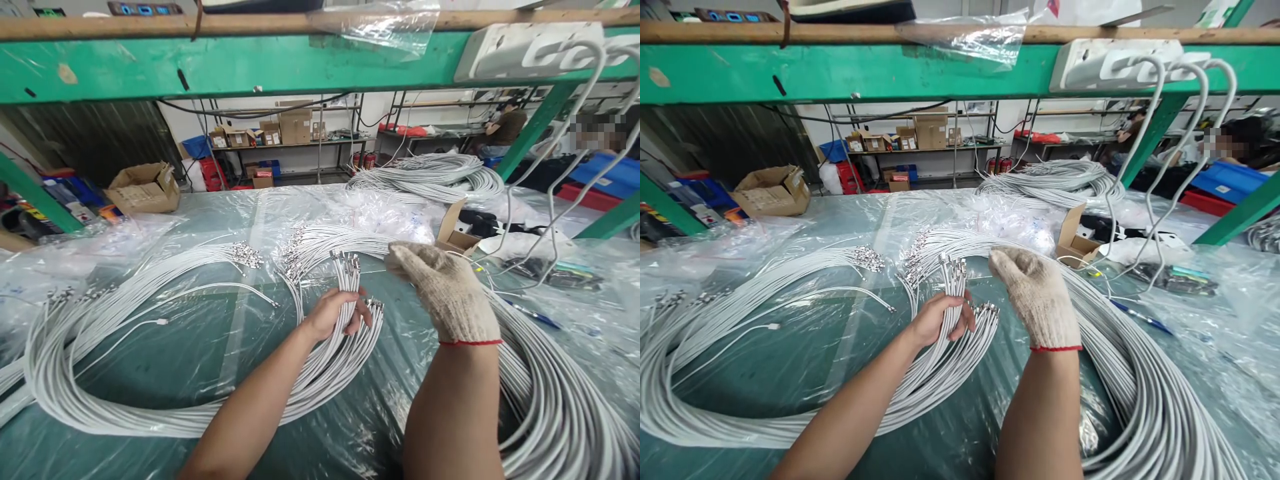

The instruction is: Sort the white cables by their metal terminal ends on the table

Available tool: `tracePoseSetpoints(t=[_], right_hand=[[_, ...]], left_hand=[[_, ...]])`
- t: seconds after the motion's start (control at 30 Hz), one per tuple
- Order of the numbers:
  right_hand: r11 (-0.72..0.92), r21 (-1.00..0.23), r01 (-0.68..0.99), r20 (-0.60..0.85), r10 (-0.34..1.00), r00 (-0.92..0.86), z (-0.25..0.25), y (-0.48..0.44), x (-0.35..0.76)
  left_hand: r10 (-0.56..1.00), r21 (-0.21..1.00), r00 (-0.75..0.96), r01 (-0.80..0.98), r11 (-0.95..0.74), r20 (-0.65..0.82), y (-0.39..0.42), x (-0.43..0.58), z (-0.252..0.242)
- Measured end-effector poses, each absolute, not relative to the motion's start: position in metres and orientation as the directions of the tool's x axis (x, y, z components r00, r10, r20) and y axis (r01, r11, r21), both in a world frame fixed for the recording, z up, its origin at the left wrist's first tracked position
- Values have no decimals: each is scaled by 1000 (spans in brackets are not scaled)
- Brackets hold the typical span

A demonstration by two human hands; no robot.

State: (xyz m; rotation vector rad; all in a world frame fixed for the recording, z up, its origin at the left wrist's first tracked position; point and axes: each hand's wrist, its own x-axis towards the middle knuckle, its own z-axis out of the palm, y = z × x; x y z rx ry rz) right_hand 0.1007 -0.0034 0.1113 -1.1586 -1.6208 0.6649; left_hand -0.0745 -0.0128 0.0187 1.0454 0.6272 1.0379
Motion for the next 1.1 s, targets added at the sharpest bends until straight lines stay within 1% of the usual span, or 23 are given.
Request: tracePoseSetpoints(t=[0.1, 0.27, 0.33, 0.43, 0.53, 0.67, 0.87, 1.1], right_hand=[[348, -856, 381, 314, 937, -151, 105, 3, 95], [360, -854, 375, 250, 917, -310, 98, 10, 83], [343, -842, 416, 226, 925, -305, 97, 12, 82], [316, -838, 444, 227, 943, -243, 95, 14, 84], [295, -872, 391, 232, 952, -200, 92, 14, 87], [269, -903, 335, 214, 958, -192, 91, 15, 90], [168, -956, 242, 134, 980, -148, 93, 12, 92], [173, -956, 237, 118, 966, -230, 91, 13, 95]], left_hand=[[930, 919, 367, -377, 113, 36, -15, -73, 20], [940, 941, 342, -320, 111, 5, -16, -70, 22], [936, 946, 352, -304, 109, 5, -15, -70, 22], [935, 943, 354, -319, 97, 23, -14, -71, 21], [943, 930, 330, -358, 80, 46, -13, -72, 21], [954, 943, 296, -330, 50, 53, -11, -72, 20], [975, 950, 211, -312, 8, 61, -11, -71, 21], [965, 957, 251, -290, 3, 74, -11, -73, 21]])
